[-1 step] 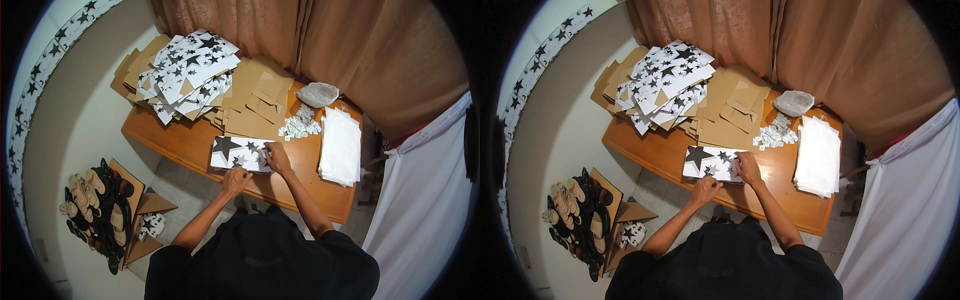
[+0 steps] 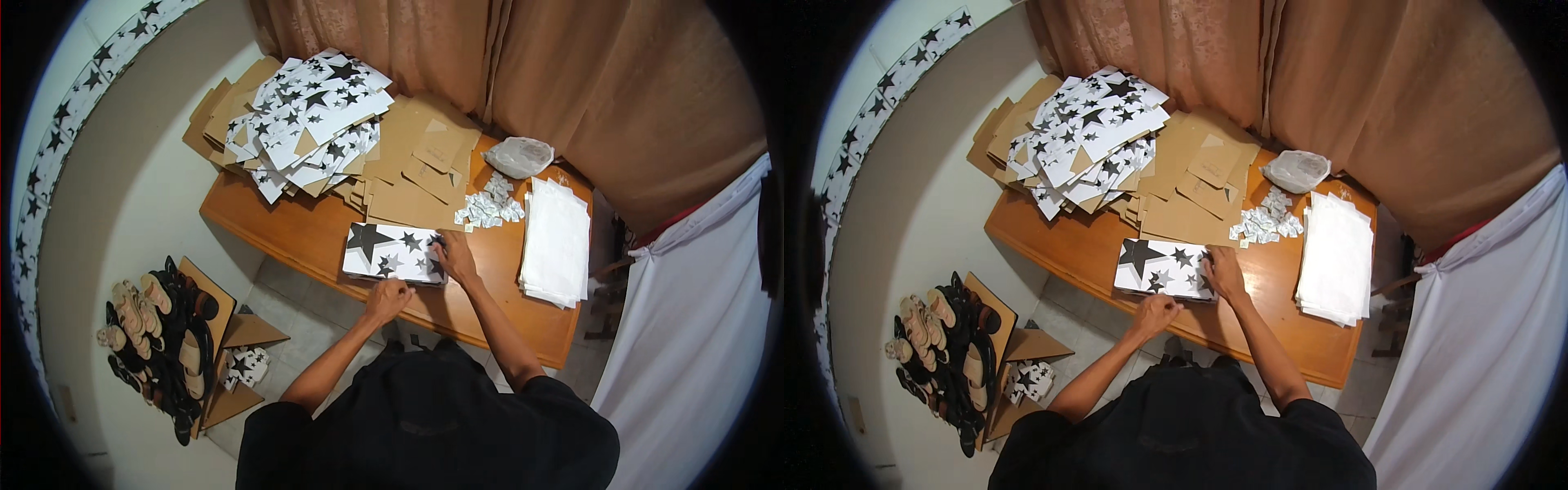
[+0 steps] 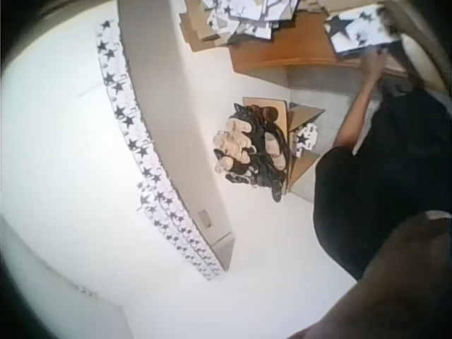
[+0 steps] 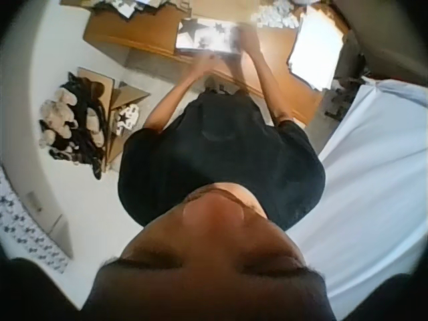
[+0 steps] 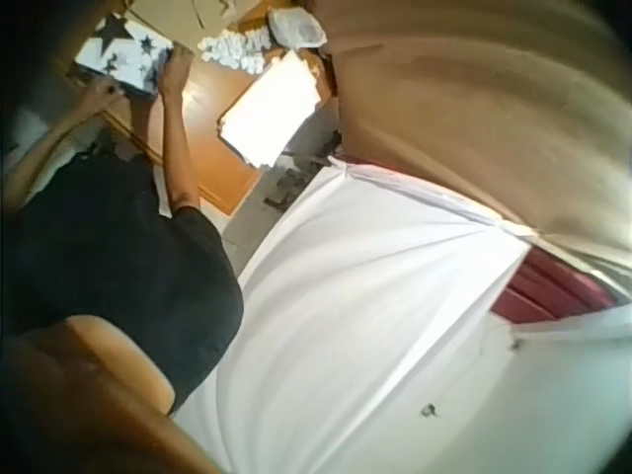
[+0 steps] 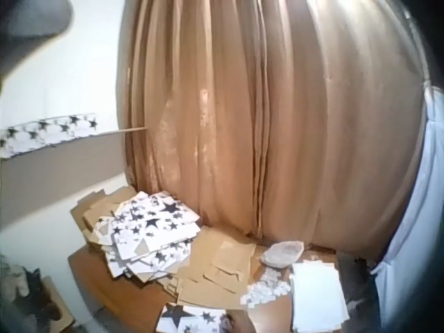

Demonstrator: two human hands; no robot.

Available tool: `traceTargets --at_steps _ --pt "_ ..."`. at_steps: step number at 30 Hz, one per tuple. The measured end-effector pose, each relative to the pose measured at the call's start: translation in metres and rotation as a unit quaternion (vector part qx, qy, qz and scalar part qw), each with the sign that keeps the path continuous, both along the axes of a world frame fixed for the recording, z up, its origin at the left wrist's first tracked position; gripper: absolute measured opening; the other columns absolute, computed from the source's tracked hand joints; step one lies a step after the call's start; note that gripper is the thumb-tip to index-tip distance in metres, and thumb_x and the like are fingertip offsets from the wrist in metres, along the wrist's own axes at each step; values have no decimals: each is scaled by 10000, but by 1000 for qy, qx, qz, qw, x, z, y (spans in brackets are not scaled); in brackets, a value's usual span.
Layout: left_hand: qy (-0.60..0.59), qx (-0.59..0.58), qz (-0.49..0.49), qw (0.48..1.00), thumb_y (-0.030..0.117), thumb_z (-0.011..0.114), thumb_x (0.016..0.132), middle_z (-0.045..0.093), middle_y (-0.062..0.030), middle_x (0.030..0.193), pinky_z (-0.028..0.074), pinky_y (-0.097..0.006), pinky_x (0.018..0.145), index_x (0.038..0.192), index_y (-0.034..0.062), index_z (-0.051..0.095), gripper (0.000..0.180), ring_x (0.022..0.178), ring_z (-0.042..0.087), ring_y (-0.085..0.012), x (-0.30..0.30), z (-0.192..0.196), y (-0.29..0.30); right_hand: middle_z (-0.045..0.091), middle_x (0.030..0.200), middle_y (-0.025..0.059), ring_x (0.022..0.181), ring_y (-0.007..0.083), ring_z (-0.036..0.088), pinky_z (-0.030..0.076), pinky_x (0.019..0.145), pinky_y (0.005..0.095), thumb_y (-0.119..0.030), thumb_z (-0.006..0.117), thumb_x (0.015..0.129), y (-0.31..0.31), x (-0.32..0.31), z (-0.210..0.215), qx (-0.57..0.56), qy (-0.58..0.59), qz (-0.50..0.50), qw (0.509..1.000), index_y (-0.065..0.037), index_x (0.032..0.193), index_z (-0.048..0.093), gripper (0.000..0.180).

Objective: The person is folding flat cardboard pieces into shoe boxes, lining them with tissue paper, and labeling them.

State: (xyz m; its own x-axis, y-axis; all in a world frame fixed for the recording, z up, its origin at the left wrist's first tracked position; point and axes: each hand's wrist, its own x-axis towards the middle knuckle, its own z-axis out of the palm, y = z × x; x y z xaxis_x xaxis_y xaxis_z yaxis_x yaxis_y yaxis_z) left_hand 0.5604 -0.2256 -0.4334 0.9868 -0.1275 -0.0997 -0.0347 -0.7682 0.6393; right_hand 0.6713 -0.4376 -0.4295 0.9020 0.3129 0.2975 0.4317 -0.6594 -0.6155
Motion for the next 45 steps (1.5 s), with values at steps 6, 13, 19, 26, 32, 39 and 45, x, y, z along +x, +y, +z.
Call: traceTargets --at_steps 6,13,19,26,32,39,45 --pt "202 -321 64 923 246 816 861 611 -209 1378 549 -331 780 1406 -36 534 675 1133 663 -227 -12 -59 -97 558 1342 351 1214 425 572 422 1067 449 -581 570 955 -75 50 -82 92 179 26 979 99 1507 337 906" --pt "41 -371 358 856 174 833 849 479 -223 1439 505 -364 1010 1494 -54 373 824 1282 539 -299 -56 -57 -142 533 1431 282 1311 383 539 403 1106 420 -455 598 966 -66 23 -52 172 318 98 927 -58 1568 338 766" --pt "-171 -247 443 844 118 787 857 528 -152 1222 481 -402 999 1482 39 456 712 1145 551 -299 -86 -18 -133 482 1418 240 1349 374 444 368 1117 445 -242 614 968 -51 -3 -39 163 298 271 901 -46 1481 438 577" --pt "-261 -88 542 794 47 700 910 583 -167 1059 543 -349 863 1410 17 563 519 987 610 -248 -131 46 -103 533 1295 203 1152 346 567 486 994 427 -178 619 1001 -11 -62 51 158 87 358 916 -27 1491 421 550" --pt "-372 -66 591 713 42 676 942 647 -144 1086 601 -323 797 1368 24 613 431 947 688 -221 -185 130 -78 537 1232 200 1074 321 604 567 907 384 -141 614 997 44 -117 122 152 157 402 889 -20 1531 366 601" --pt "-480 19 611 629 18 697 924 666 -128 1065 582 -298 762 1337 10 640 417 874 679 -195 -258 239 -24 544 1216 218 1040 347 589 496 905 410 -117 629 984 132 -181 241 201 -4 470 859 19 1528 359 622" --pt "-526 111 586 606 -35 668 932 626 -119 1132 562 -266 742 1366 -11 613 438 949 637 -156 -339 315 43 549 1213 221 1009 339 593 507 873 400 -115 635 985 213 -250 330 268 -94 514 810 24 1529 361 625"
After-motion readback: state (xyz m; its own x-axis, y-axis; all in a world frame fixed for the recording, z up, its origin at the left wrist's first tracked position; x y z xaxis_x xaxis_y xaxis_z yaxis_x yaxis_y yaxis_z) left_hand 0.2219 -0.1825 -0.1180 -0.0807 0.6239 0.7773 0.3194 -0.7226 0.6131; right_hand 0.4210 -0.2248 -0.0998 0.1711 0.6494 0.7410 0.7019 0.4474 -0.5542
